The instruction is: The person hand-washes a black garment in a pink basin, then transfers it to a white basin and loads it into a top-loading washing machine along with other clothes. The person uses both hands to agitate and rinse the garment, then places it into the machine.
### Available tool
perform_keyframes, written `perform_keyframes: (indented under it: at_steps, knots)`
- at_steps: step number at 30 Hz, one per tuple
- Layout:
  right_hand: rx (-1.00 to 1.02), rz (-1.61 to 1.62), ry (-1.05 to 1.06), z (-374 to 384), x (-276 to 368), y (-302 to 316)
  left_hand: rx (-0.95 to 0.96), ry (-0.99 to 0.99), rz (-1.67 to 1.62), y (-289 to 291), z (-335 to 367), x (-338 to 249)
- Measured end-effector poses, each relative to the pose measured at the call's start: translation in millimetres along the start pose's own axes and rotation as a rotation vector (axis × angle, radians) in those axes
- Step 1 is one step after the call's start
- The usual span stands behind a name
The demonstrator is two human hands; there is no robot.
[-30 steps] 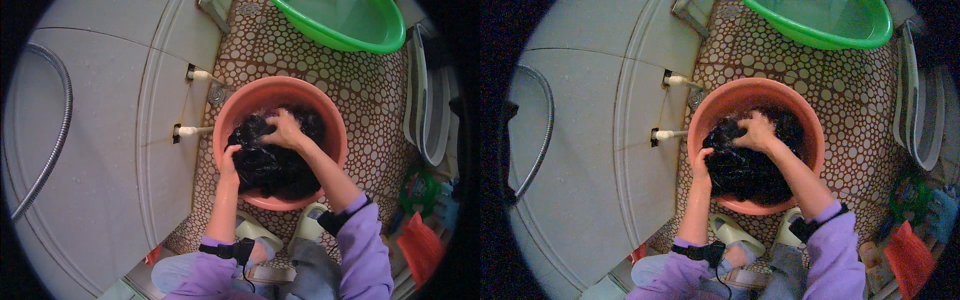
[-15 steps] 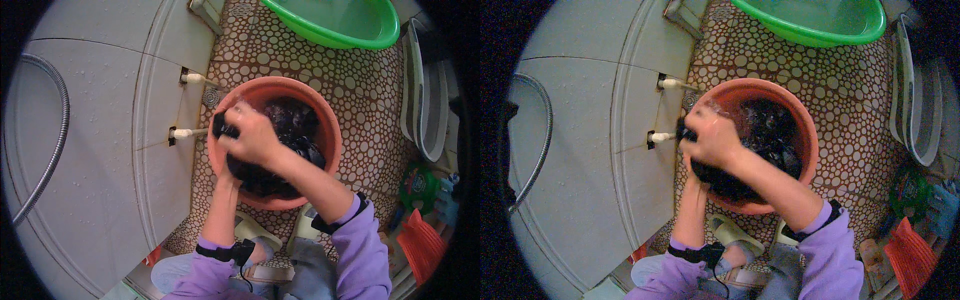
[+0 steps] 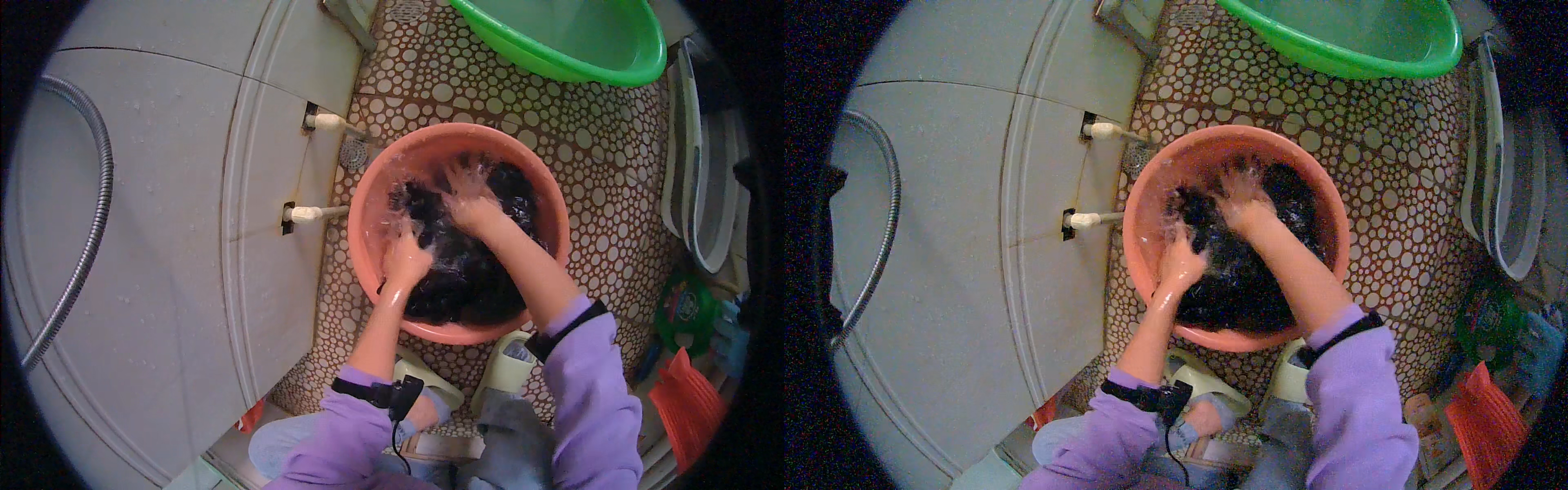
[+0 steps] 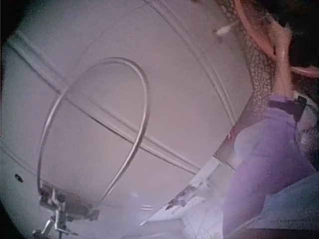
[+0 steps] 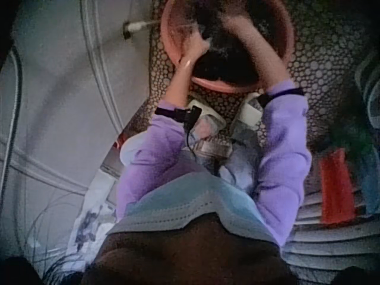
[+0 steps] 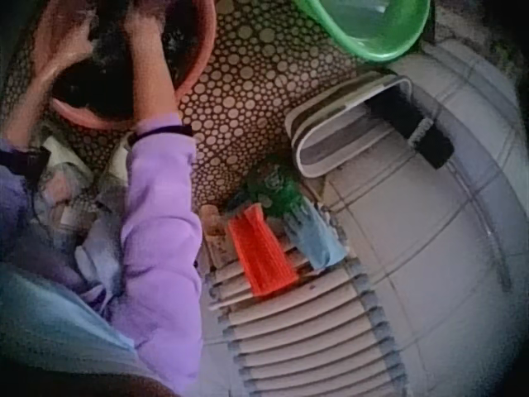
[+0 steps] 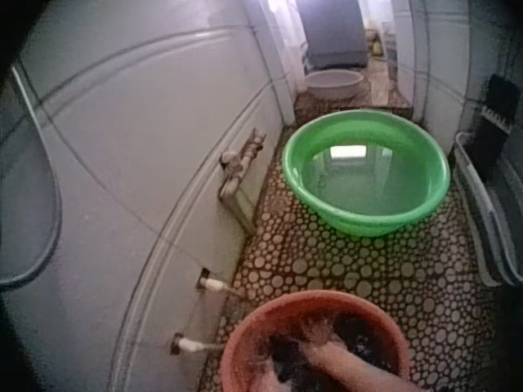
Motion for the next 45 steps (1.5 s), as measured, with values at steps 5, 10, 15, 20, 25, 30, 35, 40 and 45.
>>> perform_keyframes:
  at_steps: [5,10,15,20,25,30,35,40,45]
  knots:
    - [0.055,0.275,-0.301,9.0,4.7,12.8,0.092,0.152,-1.112,25.1,-2.2,16.5]
    - [-0.315,0.823,0.144,-15.2,54.8,65.0,0.303,0.18,-2.072,62.5,-16.1,4.7]
    - [-0.376,0.638,0.464,-41.3,126.4,124.2,0.329,0.106,-1.996,88.9,-25.5,-7.4]
    - [-0.755,0.492,0.318,-12.4,127.5,113.0,0.144,0.097,-1.726,91.4,-27.2,-38.8]
    - [-0.562,0.676,-0.012,13.8,59.1,90.3,0.033,0.158,-1.123,76.3,-34.8,-42.4]
    - [-0.273,0.272,-0.022,-9.1,6.2,56.7,-0.209,-0.028,-0.397,56.6,-31.1,-9.5]
    - [0.026,-0.132,0.036,-16.9,16.8,13.7,-0.136,-0.041,0.268,4.4,-18.9,-11.8]
    - [0.183,0.094,-0.063,6.0,4.0,7.4,0.173,-0.047,0.02,7.2,21.1,-4.9]
    - [-0.139,0.586,-0.104,-5.8,22.8,30.2,0.171,0.247,-1.236,44.3,15.1,0.5]
Point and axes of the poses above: each hand's wrist, its own z-axis towards the middle knuckle, its own y-axis out of the back of the hand, x = y × z, the point moved 1 cm from there along z, towards the middle knuckle, and after that the axes turned 3 degrees about y, right-handed, at the moved point
